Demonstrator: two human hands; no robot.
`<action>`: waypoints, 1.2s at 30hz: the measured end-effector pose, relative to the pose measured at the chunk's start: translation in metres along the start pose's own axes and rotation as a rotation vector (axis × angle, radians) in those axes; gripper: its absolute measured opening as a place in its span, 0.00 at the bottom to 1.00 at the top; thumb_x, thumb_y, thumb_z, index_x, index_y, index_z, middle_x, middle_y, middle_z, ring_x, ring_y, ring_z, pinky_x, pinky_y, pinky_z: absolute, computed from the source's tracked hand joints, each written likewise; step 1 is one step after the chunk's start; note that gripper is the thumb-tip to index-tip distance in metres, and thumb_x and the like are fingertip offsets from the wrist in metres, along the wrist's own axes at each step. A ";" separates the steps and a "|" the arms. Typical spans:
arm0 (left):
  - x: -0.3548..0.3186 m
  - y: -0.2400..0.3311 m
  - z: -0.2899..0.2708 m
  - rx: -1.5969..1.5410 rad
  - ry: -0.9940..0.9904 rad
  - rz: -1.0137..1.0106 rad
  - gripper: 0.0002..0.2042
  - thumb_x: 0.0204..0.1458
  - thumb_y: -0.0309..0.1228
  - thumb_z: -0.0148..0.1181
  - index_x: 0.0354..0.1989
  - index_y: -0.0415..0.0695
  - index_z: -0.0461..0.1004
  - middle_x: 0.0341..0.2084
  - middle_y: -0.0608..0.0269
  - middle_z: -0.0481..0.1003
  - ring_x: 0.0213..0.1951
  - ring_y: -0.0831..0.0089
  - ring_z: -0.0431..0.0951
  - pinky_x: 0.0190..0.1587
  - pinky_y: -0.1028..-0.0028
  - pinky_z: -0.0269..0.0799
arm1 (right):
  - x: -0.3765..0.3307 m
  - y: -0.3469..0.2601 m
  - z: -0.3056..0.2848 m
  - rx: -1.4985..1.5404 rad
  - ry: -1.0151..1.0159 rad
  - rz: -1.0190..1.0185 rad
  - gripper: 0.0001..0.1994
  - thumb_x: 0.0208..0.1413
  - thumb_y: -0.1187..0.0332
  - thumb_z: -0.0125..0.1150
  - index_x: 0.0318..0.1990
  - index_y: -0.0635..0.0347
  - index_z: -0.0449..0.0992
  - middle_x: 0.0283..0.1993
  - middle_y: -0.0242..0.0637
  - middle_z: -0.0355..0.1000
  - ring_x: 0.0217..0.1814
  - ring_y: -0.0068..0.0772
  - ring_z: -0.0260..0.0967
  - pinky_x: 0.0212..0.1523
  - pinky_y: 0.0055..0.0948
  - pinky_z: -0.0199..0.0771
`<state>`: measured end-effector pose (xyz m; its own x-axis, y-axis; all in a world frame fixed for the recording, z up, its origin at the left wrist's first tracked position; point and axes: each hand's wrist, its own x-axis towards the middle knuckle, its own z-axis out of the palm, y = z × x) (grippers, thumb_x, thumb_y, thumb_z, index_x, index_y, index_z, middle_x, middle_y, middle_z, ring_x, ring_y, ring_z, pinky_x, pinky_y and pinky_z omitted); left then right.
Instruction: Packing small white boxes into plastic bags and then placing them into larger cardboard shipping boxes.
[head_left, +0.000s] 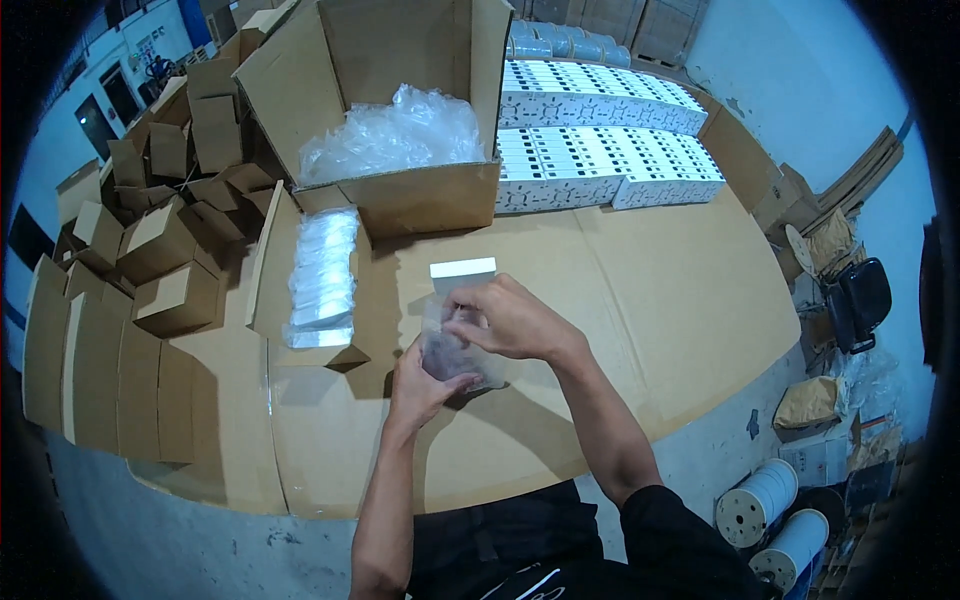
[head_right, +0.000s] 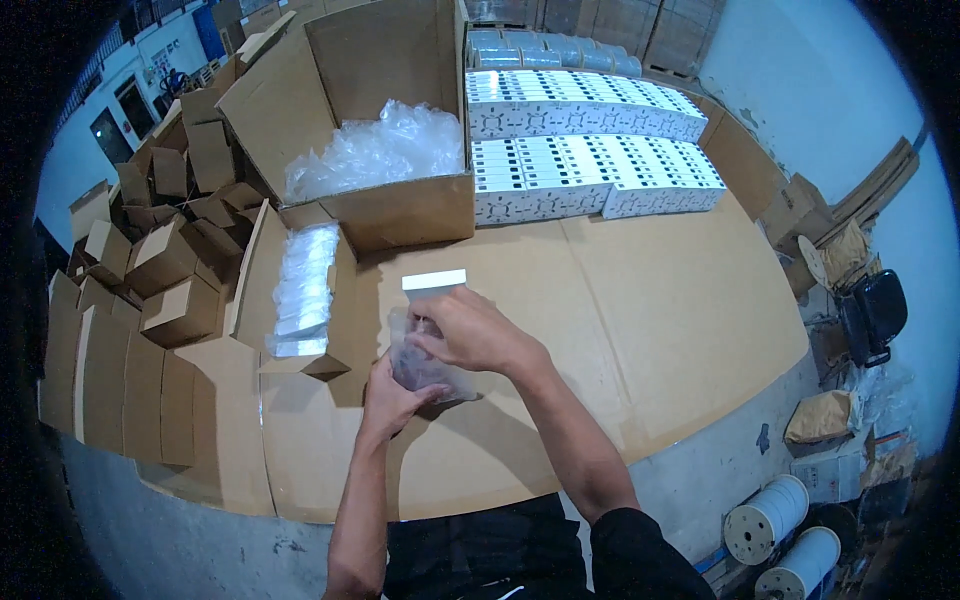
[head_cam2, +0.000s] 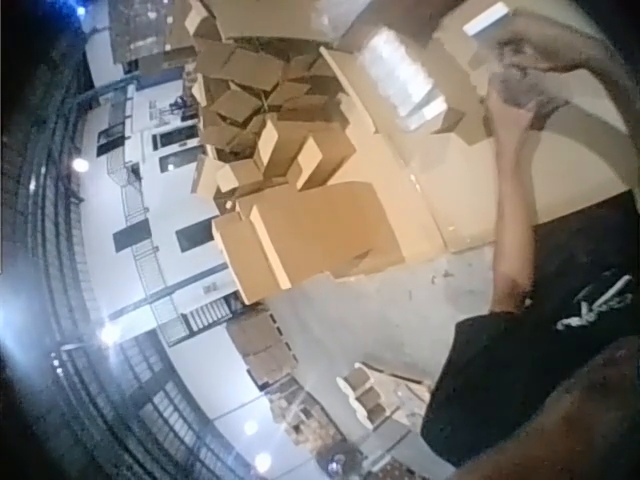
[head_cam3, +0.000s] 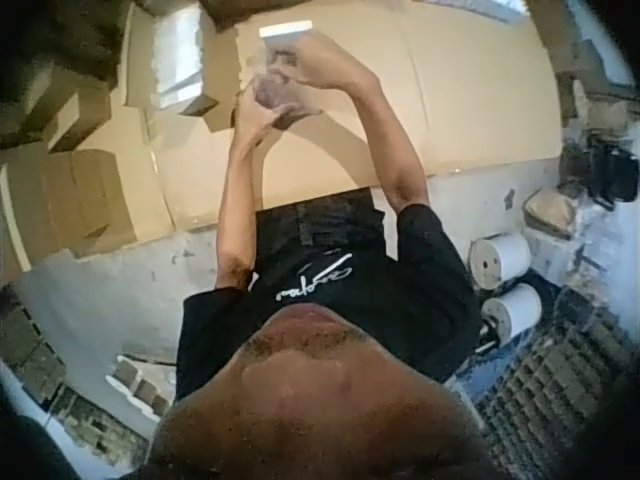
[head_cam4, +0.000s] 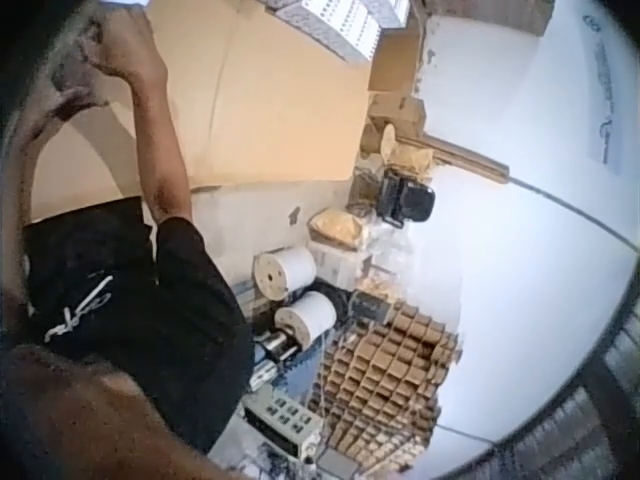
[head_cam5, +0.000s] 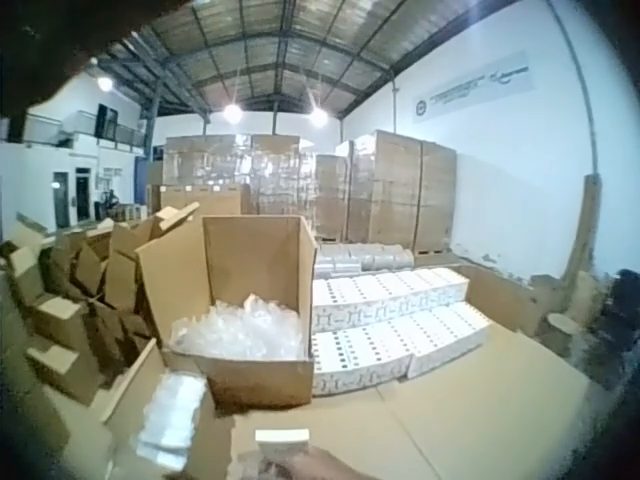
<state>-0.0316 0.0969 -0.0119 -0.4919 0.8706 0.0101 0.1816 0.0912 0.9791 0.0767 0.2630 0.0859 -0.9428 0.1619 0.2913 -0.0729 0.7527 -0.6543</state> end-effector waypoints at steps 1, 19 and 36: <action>-0.002 0.009 0.001 0.021 0.024 -0.015 0.35 0.35 0.31 0.85 0.54 0.37 0.75 0.44 0.55 0.82 0.46 0.69 0.82 0.52 0.67 0.77 | 0.002 -0.007 -0.001 -0.027 -0.031 0.129 0.12 0.56 0.68 0.68 0.44 0.64 0.78 0.32 0.46 0.78 0.31 0.41 0.78 0.35 0.35 0.76; -0.002 -0.002 0.001 -0.083 0.113 -0.108 0.29 0.37 0.30 0.83 0.50 0.36 0.76 0.41 0.58 0.82 0.42 0.72 0.81 0.48 0.70 0.78 | -0.031 0.062 0.017 0.225 0.539 0.247 0.21 0.58 0.78 0.63 0.60 0.55 0.75 0.56 0.33 0.77 0.56 0.26 0.72 0.51 0.27 0.73; 0.013 -0.010 -0.006 -0.011 0.092 -0.080 0.33 0.36 0.27 0.84 0.53 0.37 0.73 0.45 0.59 0.80 0.45 0.71 0.81 0.46 0.69 0.80 | -0.024 0.077 0.028 0.707 0.848 0.252 0.13 0.59 0.81 0.65 0.50 0.69 0.72 0.46 0.40 0.74 0.46 0.27 0.77 0.43 0.27 0.86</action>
<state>-0.0450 0.1049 -0.0204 -0.5804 0.8128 -0.0497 0.1297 0.1525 0.9798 0.0841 0.2992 0.0087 -0.4516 0.8410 0.2982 -0.3330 0.1512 -0.9307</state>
